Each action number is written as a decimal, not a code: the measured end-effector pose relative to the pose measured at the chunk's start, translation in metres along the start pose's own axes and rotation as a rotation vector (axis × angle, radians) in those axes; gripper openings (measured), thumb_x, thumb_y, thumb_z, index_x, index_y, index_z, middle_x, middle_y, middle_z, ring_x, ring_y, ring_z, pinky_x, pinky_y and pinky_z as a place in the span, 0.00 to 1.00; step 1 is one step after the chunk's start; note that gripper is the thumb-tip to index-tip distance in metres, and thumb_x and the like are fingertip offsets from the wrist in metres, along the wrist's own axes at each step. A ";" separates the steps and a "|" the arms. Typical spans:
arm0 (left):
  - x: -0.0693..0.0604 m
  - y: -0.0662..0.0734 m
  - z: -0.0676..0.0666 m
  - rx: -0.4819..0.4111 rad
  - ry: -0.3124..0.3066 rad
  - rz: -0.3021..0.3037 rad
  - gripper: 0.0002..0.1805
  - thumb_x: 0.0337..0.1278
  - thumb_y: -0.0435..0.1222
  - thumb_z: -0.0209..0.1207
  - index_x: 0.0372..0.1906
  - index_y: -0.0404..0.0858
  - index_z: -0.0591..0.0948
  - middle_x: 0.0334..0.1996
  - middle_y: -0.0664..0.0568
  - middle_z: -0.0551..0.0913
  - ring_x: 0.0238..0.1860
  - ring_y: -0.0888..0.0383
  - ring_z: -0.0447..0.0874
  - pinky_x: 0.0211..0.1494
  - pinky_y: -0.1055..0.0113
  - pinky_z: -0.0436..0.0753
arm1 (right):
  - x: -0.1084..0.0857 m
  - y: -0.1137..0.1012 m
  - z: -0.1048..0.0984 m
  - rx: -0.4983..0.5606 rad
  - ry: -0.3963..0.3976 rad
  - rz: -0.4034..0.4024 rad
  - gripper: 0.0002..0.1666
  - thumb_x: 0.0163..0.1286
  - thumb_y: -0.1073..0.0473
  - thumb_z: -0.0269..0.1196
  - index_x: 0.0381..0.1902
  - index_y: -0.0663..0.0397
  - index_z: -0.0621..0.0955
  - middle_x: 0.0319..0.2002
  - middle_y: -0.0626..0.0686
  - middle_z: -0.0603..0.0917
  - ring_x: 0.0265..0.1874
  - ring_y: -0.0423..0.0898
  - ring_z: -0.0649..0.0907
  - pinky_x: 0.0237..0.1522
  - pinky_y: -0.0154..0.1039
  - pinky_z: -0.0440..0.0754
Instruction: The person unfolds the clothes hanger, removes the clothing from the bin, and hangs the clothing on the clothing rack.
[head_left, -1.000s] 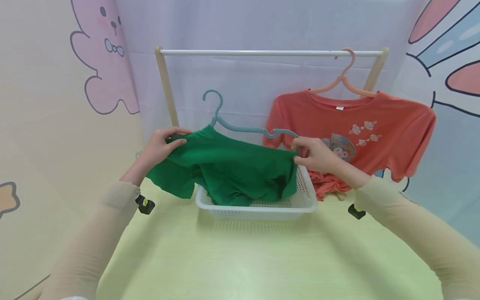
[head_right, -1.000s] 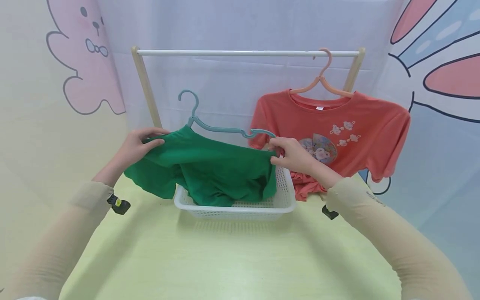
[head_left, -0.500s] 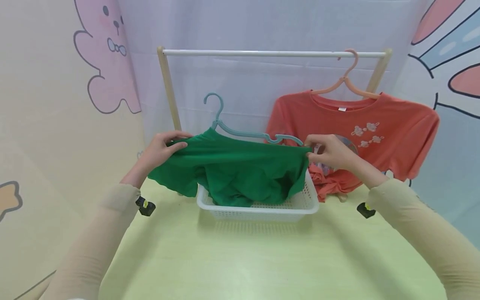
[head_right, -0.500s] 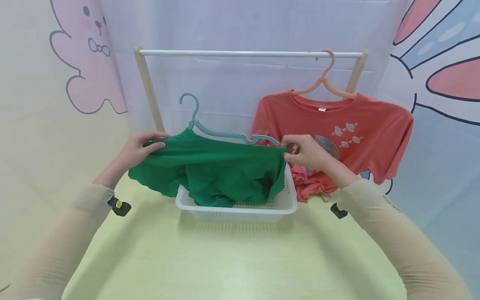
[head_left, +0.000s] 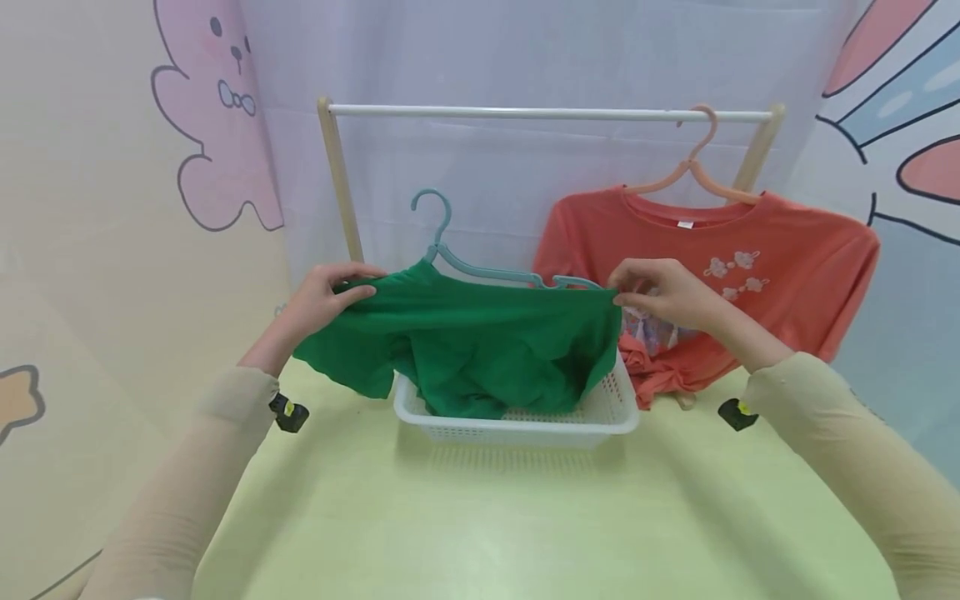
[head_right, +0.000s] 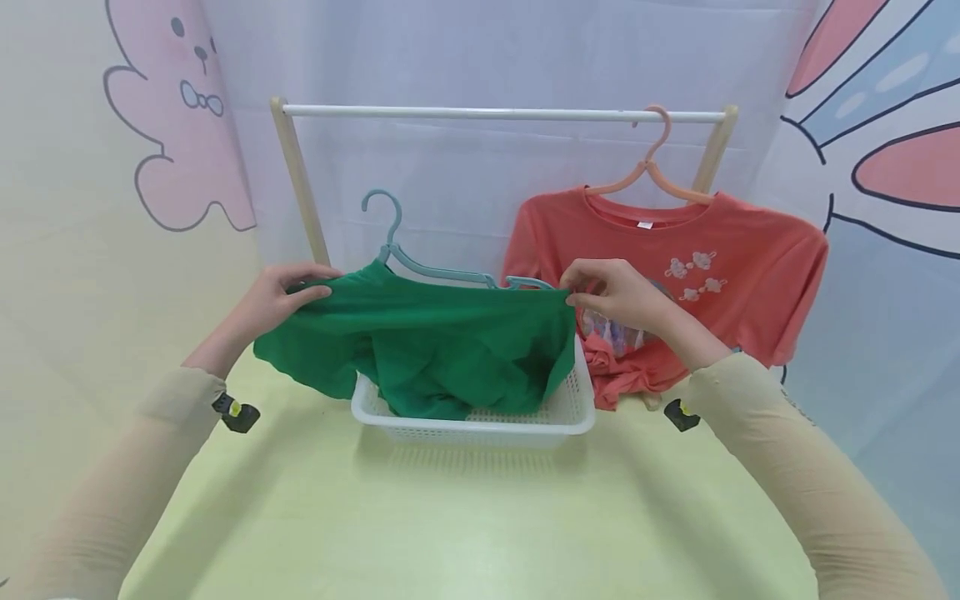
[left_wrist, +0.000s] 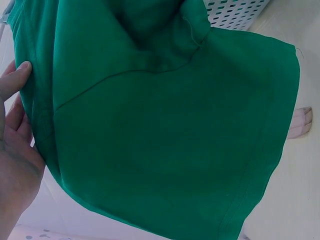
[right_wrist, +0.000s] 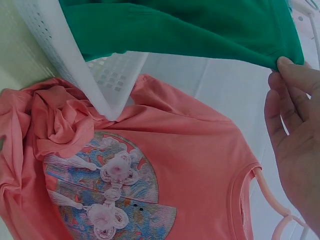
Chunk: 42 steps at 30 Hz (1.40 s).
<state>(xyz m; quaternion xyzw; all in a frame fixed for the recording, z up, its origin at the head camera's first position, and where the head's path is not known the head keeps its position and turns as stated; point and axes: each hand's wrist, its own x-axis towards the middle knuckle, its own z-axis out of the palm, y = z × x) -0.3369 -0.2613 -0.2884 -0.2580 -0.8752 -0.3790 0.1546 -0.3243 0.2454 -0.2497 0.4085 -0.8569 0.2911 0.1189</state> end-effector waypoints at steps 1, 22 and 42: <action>0.000 0.000 0.000 0.001 -0.001 -0.002 0.16 0.68 0.37 0.59 0.57 0.47 0.83 0.56 0.49 0.85 0.50 0.79 0.77 0.55 0.81 0.74 | 0.000 0.000 0.000 -0.003 0.001 0.008 0.12 0.62 0.69 0.68 0.42 0.53 0.83 0.37 0.50 0.85 0.35 0.35 0.81 0.38 0.26 0.83; 0.006 0.021 0.008 0.061 -0.031 0.052 0.16 0.67 0.37 0.60 0.56 0.47 0.84 0.55 0.50 0.85 0.57 0.54 0.82 0.61 0.60 0.80 | 0.021 -0.015 -0.009 -0.004 -0.036 0.008 0.16 0.67 0.67 0.64 0.53 0.56 0.81 0.44 0.53 0.86 0.33 0.40 0.82 0.37 0.26 0.82; 0.010 0.036 0.013 0.041 0.047 0.088 0.15 0.66 0.37 0.61 0.55 0.47 0.84 0.55 0.50 0.86 0.57 0.55 0.82 0.60 0.61 0.80 | 0.045 -0.032 0.001 0.017 0.074 0.018 0.14 0.68 0.64 0.65 0.51 0.54 0.83 0.45 0.55 0.88 0.40 0.29 0.82 0.46 0.21 0.80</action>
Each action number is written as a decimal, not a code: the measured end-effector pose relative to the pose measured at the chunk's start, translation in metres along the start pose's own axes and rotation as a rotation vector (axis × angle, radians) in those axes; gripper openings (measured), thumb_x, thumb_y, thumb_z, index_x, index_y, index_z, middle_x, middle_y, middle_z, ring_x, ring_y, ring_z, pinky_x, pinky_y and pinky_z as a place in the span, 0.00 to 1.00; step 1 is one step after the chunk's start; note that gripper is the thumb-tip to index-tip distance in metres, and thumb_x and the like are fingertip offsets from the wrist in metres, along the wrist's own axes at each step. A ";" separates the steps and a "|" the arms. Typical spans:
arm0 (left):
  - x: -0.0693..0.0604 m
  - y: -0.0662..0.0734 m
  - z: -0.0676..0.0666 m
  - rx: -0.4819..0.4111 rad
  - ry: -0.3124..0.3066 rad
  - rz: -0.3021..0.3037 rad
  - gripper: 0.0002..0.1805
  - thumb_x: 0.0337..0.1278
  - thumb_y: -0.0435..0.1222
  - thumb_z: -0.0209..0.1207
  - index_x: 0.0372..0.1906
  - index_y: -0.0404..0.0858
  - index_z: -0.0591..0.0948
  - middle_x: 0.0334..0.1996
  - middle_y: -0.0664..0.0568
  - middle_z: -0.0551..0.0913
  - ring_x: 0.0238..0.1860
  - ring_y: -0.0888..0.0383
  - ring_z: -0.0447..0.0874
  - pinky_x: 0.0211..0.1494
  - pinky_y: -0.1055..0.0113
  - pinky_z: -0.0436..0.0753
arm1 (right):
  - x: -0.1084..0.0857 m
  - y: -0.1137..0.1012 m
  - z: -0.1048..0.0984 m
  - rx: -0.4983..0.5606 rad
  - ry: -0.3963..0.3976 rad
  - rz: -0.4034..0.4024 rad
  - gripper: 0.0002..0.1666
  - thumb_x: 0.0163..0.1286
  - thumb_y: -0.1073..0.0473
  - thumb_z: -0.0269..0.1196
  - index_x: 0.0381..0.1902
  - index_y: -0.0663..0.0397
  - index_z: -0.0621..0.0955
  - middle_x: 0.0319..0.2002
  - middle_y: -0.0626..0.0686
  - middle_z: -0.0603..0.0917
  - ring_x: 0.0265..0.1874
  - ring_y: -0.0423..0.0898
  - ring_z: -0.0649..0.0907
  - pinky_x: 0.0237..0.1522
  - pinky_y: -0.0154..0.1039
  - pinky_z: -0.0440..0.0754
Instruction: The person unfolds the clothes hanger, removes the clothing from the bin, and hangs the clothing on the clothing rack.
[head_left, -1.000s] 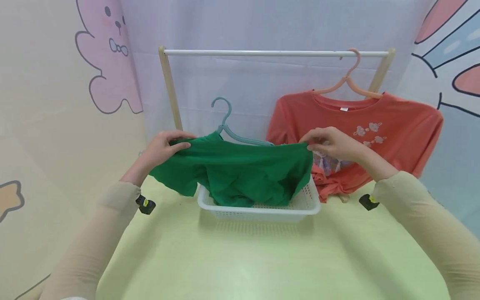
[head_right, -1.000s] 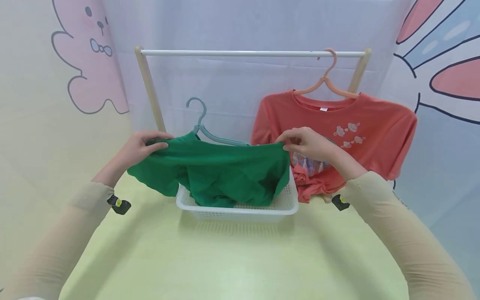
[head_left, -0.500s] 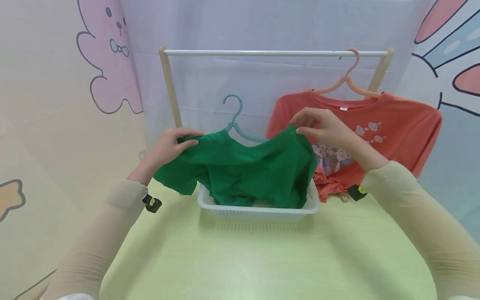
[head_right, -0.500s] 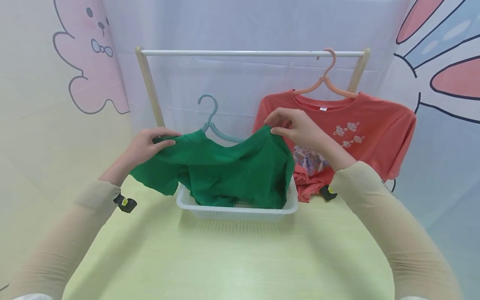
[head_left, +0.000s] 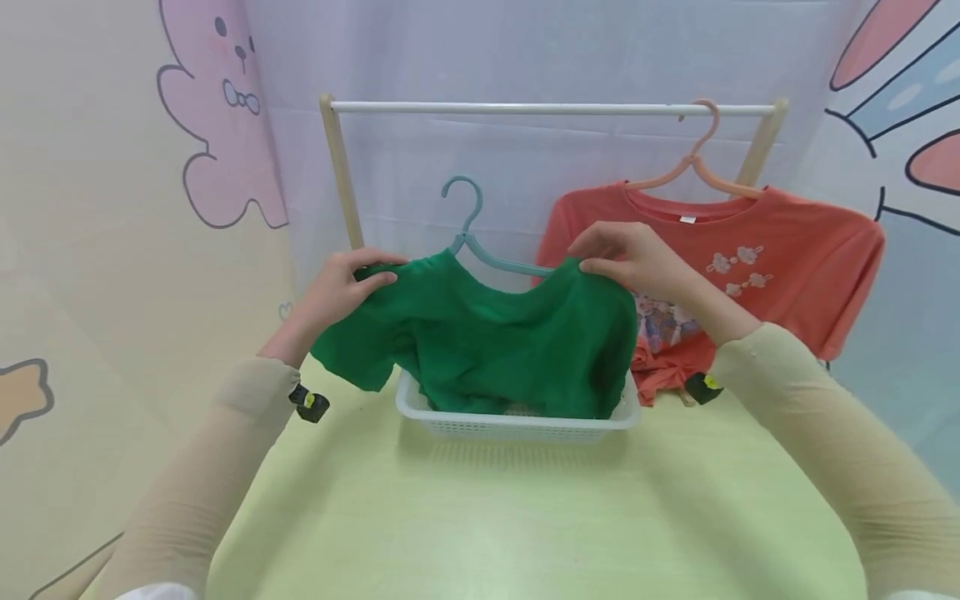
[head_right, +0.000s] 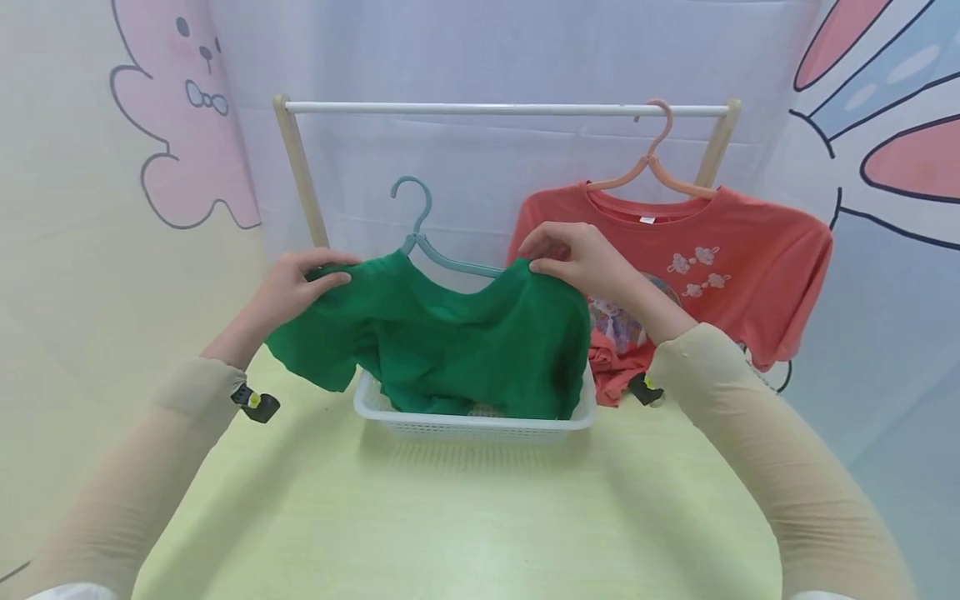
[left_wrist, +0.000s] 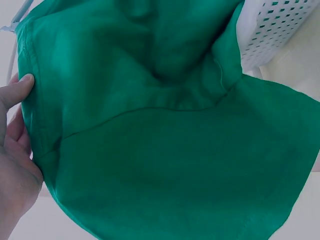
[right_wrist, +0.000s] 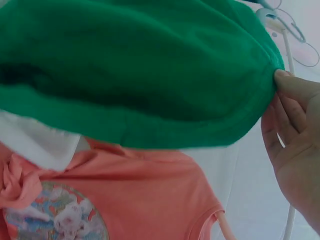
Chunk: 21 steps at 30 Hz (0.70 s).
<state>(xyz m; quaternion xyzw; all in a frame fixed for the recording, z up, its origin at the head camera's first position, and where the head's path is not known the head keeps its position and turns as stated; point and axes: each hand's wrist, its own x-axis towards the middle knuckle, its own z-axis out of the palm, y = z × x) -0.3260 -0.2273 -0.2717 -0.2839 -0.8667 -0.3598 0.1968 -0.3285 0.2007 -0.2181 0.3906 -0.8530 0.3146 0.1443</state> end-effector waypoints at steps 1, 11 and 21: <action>0.001 0.002 0.002 0.006 -0.008 0.000 0.15 0.65 0.38 0.61 0.55 0.48 0.84 0.55 0.51 0.86 0.58 0.55 0.82 0.60 0.59 0.80 | 0.001 -0.002 0.001 0.008 0.017 -0.005 0.13 0.68 0.64 0.65 0.50 0.54 0.83 0.45 0.55 0.88 0.40 0.29 0.82 0.46 0.21 0.79; 0.010 0.008 0.004 -0.097 0.089 0.078 0.15 0.67 0.31 0.58 0.55 0.37 0.84 0.55 0.42 0.85 0.57 0.55 0.81 0.65 0.57 0.77 | 0.004 -0.012 -0.004 -0.099 0.057 0.050 0.17 0.67 0.57 0.67 0.54 0.49 0.84 0.47 0.53 0.88 0.46 0.43 0.85 0.51 0.32 0.82; 0.008 0.006 -0.013 -0.054 0.216 0.008 0.15 0.68 0.35 0.59 0.57 0.41 0.83 0.54 0.41 0.84 0.47 0.79 0.74 0.54 0.77 0.74 | -0.023 0.009 -0.023 -0.162 0.164 0.246 0.24 0.69 0.51 0.65 0.61 0.48 0.79 0.50 0.54 0.86 0.46 0.46 0.85 0.45 0.20 0.77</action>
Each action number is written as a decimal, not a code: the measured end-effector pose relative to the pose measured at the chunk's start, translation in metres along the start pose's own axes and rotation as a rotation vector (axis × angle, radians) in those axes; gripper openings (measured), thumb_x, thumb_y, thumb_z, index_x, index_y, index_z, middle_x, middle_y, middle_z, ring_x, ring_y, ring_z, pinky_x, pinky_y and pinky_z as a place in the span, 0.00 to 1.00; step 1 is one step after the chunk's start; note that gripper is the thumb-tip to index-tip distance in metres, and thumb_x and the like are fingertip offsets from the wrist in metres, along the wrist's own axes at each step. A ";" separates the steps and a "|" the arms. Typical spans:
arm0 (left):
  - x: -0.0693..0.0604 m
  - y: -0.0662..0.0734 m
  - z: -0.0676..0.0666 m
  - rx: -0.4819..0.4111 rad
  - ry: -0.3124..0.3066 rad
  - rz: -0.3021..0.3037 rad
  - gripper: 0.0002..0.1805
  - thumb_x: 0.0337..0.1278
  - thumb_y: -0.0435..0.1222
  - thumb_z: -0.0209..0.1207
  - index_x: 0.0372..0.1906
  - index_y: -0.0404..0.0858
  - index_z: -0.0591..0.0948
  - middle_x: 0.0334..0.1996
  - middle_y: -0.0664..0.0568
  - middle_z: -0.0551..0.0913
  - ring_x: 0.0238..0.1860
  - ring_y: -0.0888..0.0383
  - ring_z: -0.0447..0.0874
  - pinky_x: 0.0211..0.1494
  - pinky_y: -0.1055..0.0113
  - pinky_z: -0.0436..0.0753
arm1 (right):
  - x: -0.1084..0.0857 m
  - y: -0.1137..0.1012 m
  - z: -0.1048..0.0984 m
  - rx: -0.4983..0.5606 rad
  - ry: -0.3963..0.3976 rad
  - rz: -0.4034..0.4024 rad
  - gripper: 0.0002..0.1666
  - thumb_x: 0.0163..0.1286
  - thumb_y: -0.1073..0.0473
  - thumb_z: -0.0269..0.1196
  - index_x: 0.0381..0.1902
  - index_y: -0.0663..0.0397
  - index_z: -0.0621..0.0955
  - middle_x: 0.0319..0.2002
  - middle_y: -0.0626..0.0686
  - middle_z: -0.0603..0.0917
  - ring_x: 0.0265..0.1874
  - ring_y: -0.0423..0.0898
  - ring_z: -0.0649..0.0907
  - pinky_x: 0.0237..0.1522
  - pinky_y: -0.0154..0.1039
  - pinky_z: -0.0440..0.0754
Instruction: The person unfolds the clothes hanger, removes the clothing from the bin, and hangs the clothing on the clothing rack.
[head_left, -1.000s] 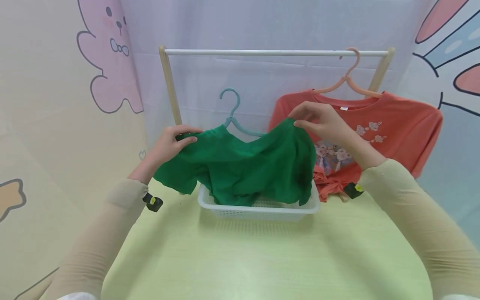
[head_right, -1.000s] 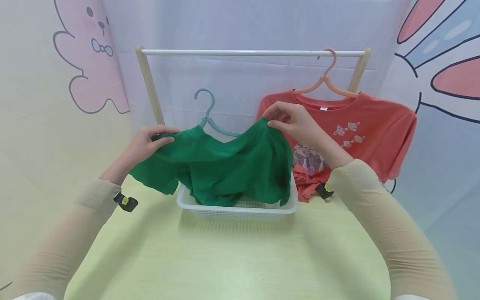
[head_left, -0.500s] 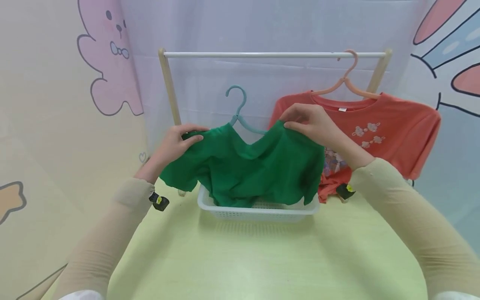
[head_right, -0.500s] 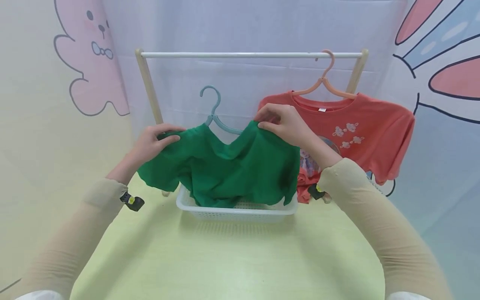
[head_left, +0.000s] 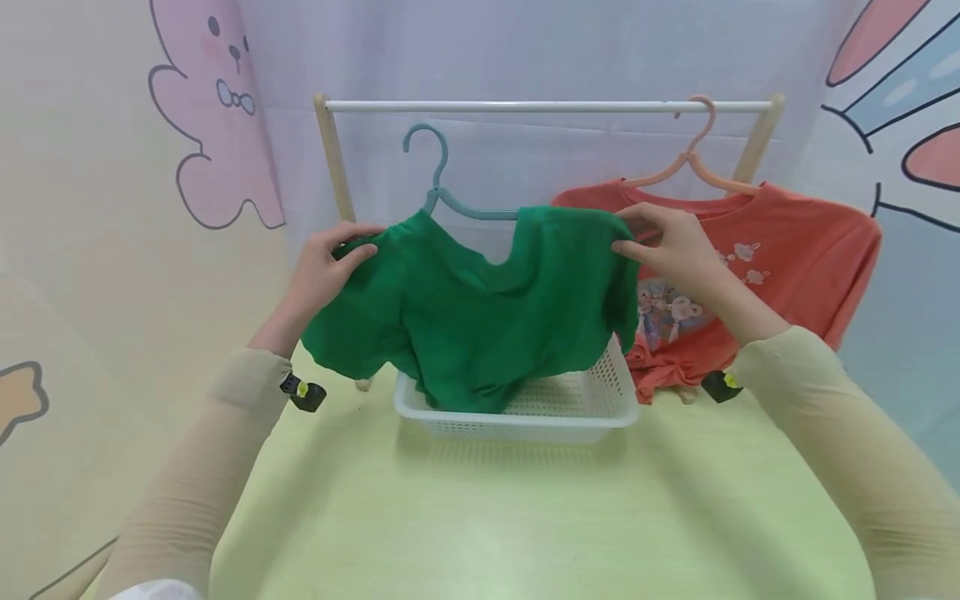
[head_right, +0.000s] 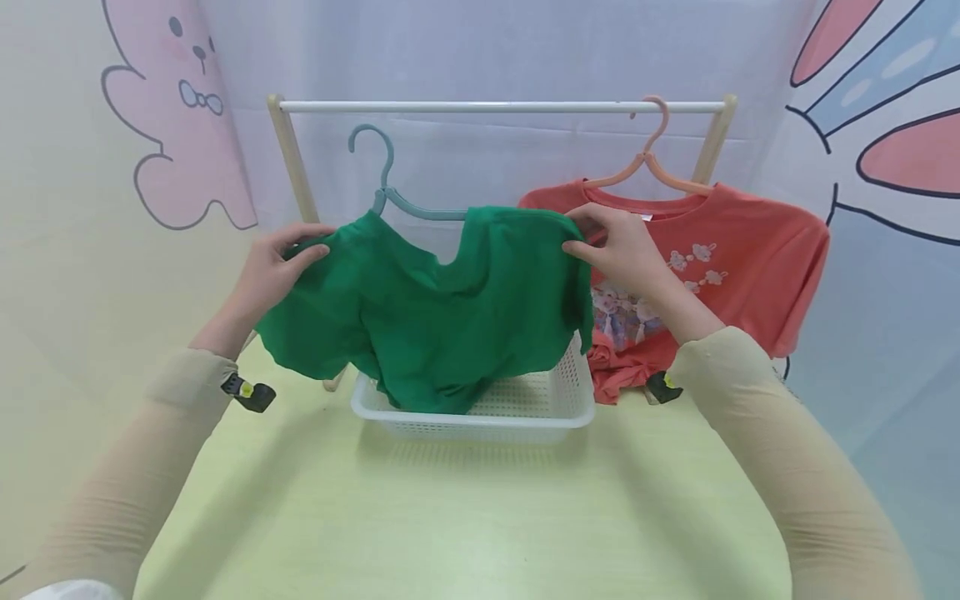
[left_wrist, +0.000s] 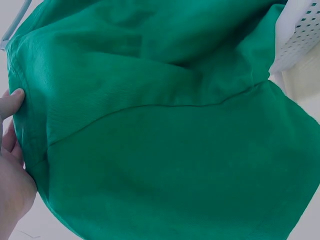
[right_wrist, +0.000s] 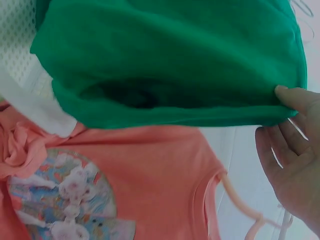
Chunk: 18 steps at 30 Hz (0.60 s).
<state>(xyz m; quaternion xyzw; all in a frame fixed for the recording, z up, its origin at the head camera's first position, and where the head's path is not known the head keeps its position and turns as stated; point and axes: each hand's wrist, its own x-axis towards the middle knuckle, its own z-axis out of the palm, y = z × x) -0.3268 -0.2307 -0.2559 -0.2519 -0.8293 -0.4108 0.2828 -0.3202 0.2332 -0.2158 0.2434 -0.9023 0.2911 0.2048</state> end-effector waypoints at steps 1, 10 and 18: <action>0.000 -0.001 -0.001 0.006 -0.001 -0.003 0.15 0.68 0.35 0.59 0.57 0.41 0.83 0.54 0.41 0.84 0.47 0.79 0.74 0.54 0.77 0.74 | -0.002 0.002 -0.002 -0.003 0.007 0.005 0.23 0.70 0.52 0.64 0.60 0.48 0.79 0.51 0.54 0.86 0.45 0.43 0.85 0.43 0.17 0.75; -0.001 -0.008 0.008 0.007 -0.059 -0.006 0.15 0.67 0.36 0.60 0.57 0.43 0.83 0.55 0.45 0.85 0.50 0.80 0.77 0.59 0.73 0.77 | -0.009 0.012 -0.020 0.129 0.045 0.020 0.16 0.70 0.55 0.63 0.53 0.53 0.85 0.38 0.33 0.85 0.36 0.27 0.83 0.40 0.18 0.77; 0.002 -0.002 0.019 0.001 -0.101 -0.016 0.15 0.67 0.37 0.60 0.56 0.45 0.84 0.57 0.49 0.84 0.60 0.55 0.80 0.65 0.57 0.78 | -0.005 -0.002 -0.019 0.045 -0.063 0.005 0.17 0.69 0.51 0.65 0.55 0.45 0.84 0.45 0.39 0.87 0.40 0.24 0.82 0.42 0.18 0.76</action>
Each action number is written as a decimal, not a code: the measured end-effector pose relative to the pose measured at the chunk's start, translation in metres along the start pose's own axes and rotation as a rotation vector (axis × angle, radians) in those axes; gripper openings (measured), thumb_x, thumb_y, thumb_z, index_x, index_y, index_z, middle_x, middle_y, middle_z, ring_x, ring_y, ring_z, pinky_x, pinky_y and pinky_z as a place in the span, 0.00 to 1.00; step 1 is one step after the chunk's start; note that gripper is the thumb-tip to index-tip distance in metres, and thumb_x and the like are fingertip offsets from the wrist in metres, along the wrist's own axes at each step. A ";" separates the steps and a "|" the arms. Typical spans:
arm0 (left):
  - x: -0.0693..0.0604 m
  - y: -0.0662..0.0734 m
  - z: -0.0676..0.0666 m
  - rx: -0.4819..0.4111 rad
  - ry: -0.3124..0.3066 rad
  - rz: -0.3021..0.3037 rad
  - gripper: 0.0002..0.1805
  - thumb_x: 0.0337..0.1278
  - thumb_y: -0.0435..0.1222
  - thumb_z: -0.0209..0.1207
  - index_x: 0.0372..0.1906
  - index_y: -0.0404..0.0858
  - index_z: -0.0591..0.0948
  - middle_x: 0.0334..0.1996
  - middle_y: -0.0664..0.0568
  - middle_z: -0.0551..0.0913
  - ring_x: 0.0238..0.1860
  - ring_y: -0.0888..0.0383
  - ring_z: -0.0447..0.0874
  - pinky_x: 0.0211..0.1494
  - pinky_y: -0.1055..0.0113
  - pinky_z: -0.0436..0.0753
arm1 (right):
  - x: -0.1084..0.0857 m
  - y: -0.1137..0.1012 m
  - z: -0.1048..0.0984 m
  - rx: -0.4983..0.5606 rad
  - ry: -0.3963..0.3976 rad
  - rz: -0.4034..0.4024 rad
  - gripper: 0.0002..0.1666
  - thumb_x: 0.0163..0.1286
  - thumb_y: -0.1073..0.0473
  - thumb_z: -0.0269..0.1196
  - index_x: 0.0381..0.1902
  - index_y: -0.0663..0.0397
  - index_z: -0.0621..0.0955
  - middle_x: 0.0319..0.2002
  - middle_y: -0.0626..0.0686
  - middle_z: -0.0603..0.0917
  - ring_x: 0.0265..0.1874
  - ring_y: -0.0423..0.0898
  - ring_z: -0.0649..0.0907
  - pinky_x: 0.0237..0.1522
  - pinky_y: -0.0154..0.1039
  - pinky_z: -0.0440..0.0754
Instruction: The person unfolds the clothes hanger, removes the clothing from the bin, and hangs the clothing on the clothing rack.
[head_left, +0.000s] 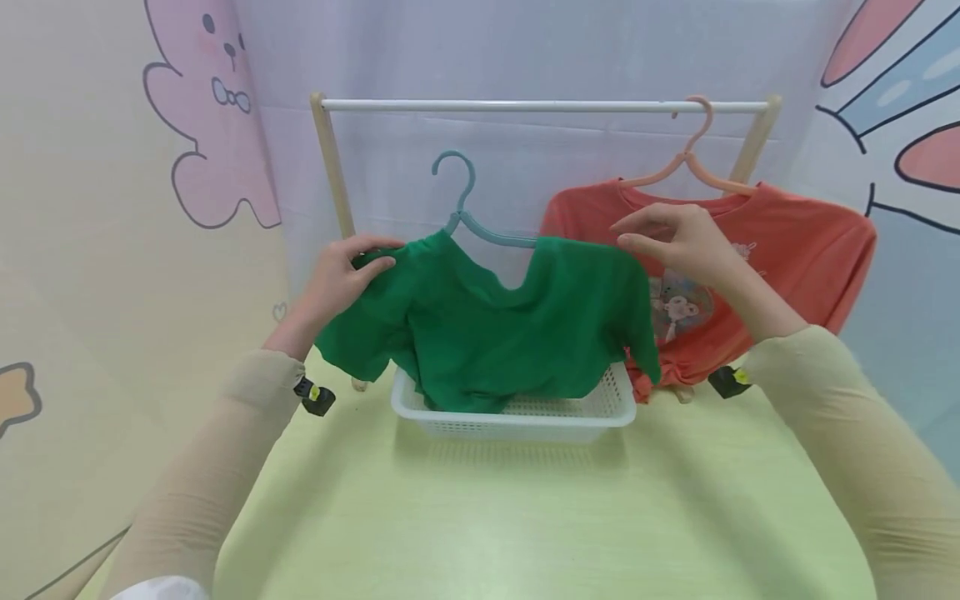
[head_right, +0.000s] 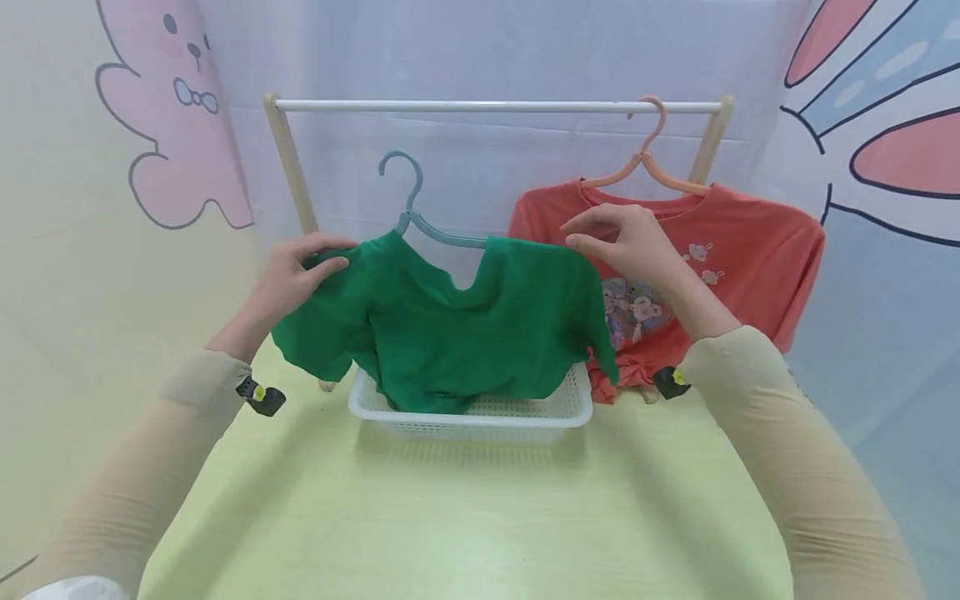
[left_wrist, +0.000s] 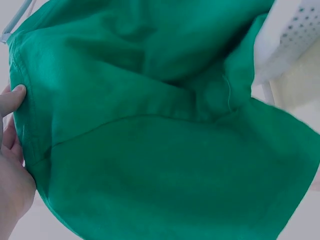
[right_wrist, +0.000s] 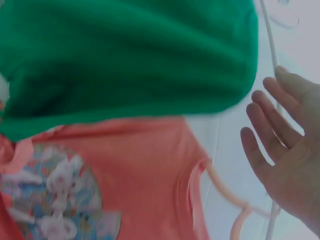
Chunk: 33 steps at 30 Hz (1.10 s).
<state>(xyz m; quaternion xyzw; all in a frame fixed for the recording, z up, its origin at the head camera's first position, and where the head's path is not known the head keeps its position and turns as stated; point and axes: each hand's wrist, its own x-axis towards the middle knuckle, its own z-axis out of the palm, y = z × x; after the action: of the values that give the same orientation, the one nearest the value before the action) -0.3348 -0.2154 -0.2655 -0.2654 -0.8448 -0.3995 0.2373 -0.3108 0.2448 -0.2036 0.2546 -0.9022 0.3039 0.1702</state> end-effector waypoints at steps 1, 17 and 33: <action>0.001 0.002 0.002 0.001 -0.008 0.003 0.15 0.67 0.37 0.60 0.56 0.46 0.84 0.57 0.49 0.84 0.60 0.53 0.80 0.66 0.56 0.77 | 0.001 -0.003 0.004 0.004 -0.003 -0.009 0.18 0.69 0.51 0.65 0.55 0.45 0.84 0.47 0.43 0.88 0.41 0.25 0.83 0.43 0.18 0.76; 0.010 0.019 0.021 -0.017 -0.050 0.078 0.15 0.66 0.36 0.61 0.56 0.44 0.84 0.55 0.46 0.85 0.58 0.49 0.80 0.61 0.53 0.78 | -0.002 -0.012 0.053 0.000 0.157 -0.007 0.17 0.68 0.59 0.65 0.53 0.59 0.82 0.48 0.61 0.86 0.47 0.56 0.84 0.56 0.57 0.78; 0.013 0.013 0.013 -0.012 0.068 0.013 0.10 0.66 0.39 0.61 0.44 0.39 0.87 0.42 0.43 0.88 0.37 0.76 0.80 0.47 0.72 0.83 | -0.016 0.003 0.054 0.041 0.260 0.014 0.18 0.69 0.57 0.65 0.53 0.59 0.81 0.49 0.62 0.85 0.47 0.51 0.80 0.54 0.51 0.75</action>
<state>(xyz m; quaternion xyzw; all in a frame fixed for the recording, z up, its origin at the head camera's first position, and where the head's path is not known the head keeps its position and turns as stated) -0.3386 -0.1950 -0.2575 -0.2583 -0.8321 -0.4119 0.2670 -0.3075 0.2181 -0.2535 0.2103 -0.8679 0.3538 0.2782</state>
